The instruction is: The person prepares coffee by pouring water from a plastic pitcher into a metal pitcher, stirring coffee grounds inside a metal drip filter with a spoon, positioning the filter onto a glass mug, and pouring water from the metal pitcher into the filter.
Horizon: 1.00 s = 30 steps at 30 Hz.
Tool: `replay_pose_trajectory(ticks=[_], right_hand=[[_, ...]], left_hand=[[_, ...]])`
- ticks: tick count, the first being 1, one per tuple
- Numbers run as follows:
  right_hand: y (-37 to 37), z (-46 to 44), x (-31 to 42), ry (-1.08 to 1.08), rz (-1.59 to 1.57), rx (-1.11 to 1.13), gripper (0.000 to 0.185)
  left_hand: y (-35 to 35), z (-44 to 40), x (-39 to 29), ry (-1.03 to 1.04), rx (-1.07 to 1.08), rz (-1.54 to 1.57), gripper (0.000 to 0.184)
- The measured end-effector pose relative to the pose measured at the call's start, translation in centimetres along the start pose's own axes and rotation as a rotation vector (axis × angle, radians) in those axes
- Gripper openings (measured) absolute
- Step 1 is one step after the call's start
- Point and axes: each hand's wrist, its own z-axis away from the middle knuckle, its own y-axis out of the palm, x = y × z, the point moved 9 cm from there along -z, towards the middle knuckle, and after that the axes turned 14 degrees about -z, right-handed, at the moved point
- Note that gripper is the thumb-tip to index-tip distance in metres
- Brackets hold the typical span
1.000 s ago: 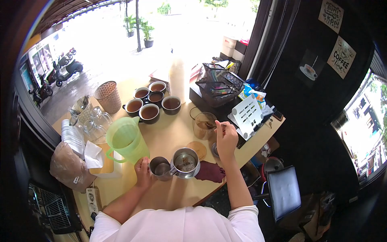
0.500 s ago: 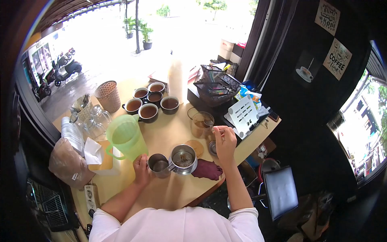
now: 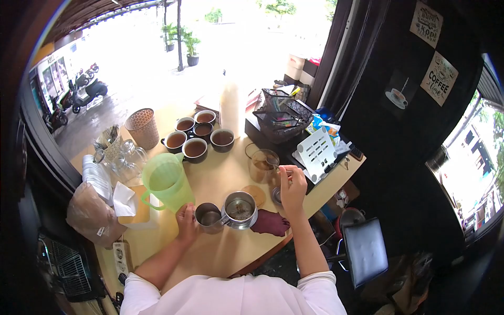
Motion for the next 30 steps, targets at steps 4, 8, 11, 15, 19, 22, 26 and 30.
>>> replay_pose_trajectory(ticks=[4,8,11,15,19,22,26,30], right_hand=[[-0.3,0.2,0.0,0.022,0.010,-0.029,0.009],[-0.5,0.2,-0.5,0.063,-0.013,-0.061,0.010],[-0.1,0.3,-0.4,0.046,0.001,-0.057,0.011],[-0.1,0.8,-0.8,0.046,-0.010,-0.063,0.011],[-0.8,1.8,0.3,0.049,-0.068,-0.093,0.011],[-2.3,3.1,2.8,0.037,-0.217,-0.153,0.012],[-4.6,4.9,8.8,0.023,-0.367,-0.131,0.018],[-5.6,7.2,12.7,0.013,-0.580,-0.130,0.024]], left_hand=[[0.0,0.1,-0.5,0.013,0.005,-0.092,0.031],[0.1,0.1,-0.8,0.004,-0.016,-0.080,0.033],[-0.2,-0.2,0.2,0.024,-0.004,-0.039,0.033],[0.0,-0.1,0.1,0.013,-0.011,-0.065,0.035],[0.1,-0.2,-0.2,0.054,-0.006,-0.048,0.036],[0.2,0.0,-0.9,0.081,-0.011,-0.077,0.036],[0.1,-0.1,0.3,0.032,-0.034,0.007,0.033],[0.1,0.0,0.2,0.020,-0.052,0.026,0.029]])
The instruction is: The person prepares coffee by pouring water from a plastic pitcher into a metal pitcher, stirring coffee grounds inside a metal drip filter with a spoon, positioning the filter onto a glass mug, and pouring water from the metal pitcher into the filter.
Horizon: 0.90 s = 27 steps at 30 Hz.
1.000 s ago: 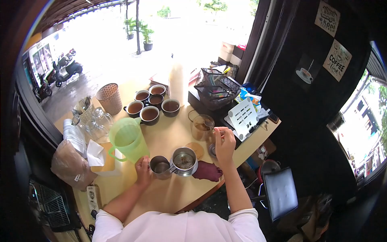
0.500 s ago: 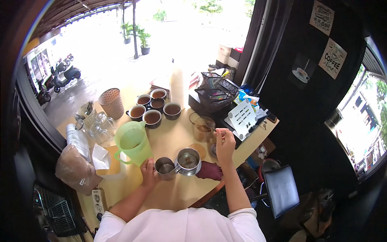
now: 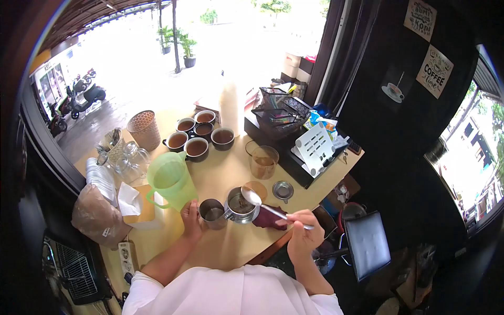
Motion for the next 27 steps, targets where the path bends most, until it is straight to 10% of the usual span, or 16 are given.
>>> replay_pose_trajectory(ticks=[27], right_hand=[[1.4,0.5,-2.7,0.189,0.183,0.007,0.029]], left_hand=[[0.1,0.4,-1.1,-0.014,-0.006,-0.093,0.031]])
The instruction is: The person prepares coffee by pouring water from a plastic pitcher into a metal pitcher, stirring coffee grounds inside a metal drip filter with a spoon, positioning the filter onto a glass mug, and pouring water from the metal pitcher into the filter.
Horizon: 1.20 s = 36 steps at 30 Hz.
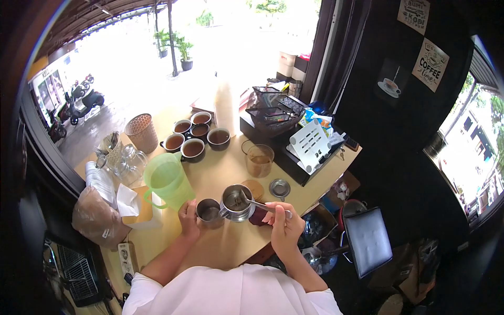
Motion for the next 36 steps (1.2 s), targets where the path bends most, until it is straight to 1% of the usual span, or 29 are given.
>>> replay_pose_trajectory(ticks=[1,3,7,10,16,19,22,25,28,31,36], right_hand=[[0.1,0.0,-0.2,0.023,-0.005,0.021,0.026],[0.2,-0.1,-0.7,0.067,-0.019,0.063,0.021],[0.3,-0.1,-0.3,0.051,0.006,0.060,0.021],[0.2,-0.1,-0.5,0.060,0.002,0.083,0.021],[0.4,-0.4,-0.3,0.062,0.015,0.101,0.021],[0.6,-0.6,-0.1,0.059,0.003,0.097,0.021],[0.7,-0.9,-0.4,0.082,-0.013,0.120,0.021],[0.7,-0.9,-0.4,0.087,-0.037,0.111,0.021],[0.7,-1.0,-0.8,0.100,-0.048,0.119,0.021],[0.5,-1.2,-0.8,0.102,-0.055,0.115,0.021],[0.4,-1.5,-0.7,0.121,-0.077,0.135,0.020]], left_hand=[[0.0,0.0,0.0,0.003,-0.001,0.021,0.032],[0.0,0.1,-0.3,-0.053,-0.012,0.029,0.034],[-0.1,0.6,-1.0,-0.112,-0.026,0.025,0.035],[0.1,0.9,-1.7,-0.106,-0.021,0.030,0.034],[-0.5,0.6,-1.5,-0.122,-0.083,0.050,0.032],[-0.8,0.3,-1.3,-0.107,-0.113,0.055,0.033],[-1.0,0.3,-1.7,-0.015,-0.104,0.079,0.033],[-1.9,-0.1,-1.0,0.028,-0.156,0.035,0.034],[-2.2,0.3,-0.9,-0.012,-0.168,0.093,0.033],[-2.9,0.6,-1.3,0.000,-0.241,0.111,0.033],[-3.1,1.4,-4.1,0.022,-0.291,0.124,0.036]])
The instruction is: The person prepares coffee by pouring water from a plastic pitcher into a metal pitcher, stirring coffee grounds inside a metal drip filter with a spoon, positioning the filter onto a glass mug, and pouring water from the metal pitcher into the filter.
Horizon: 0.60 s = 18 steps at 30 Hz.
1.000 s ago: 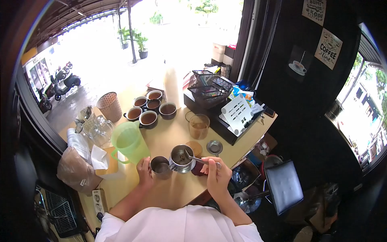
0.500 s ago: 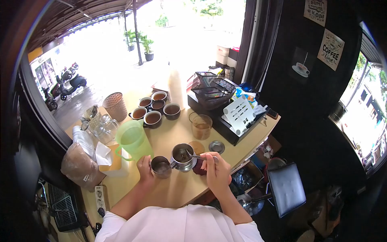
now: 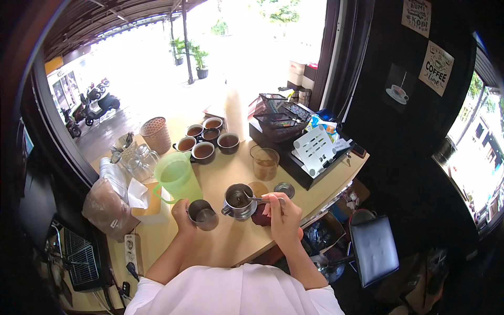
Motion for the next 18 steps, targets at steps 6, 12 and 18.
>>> replay_pose_trajectory(ticks=[6,12,18], right_hand=[[-0.1,0.2,1.0,-0.023,-0.069,0.040,0.015],[0.2,0.7,0.9,-0.050,-0.058,0.128,0.018],[0.7,0.9,1.0,-0.098,-0.051,0.209,0.015]], left_hand=[[0.4,0.9,-3.9,0.065,0.002,0.038,0.037],[2.1,1.0,-8.6,0.150,0.040,0.010,0.040],[5.0,0.3,-12.2,0.212,0.138,-0.108,0.041]])
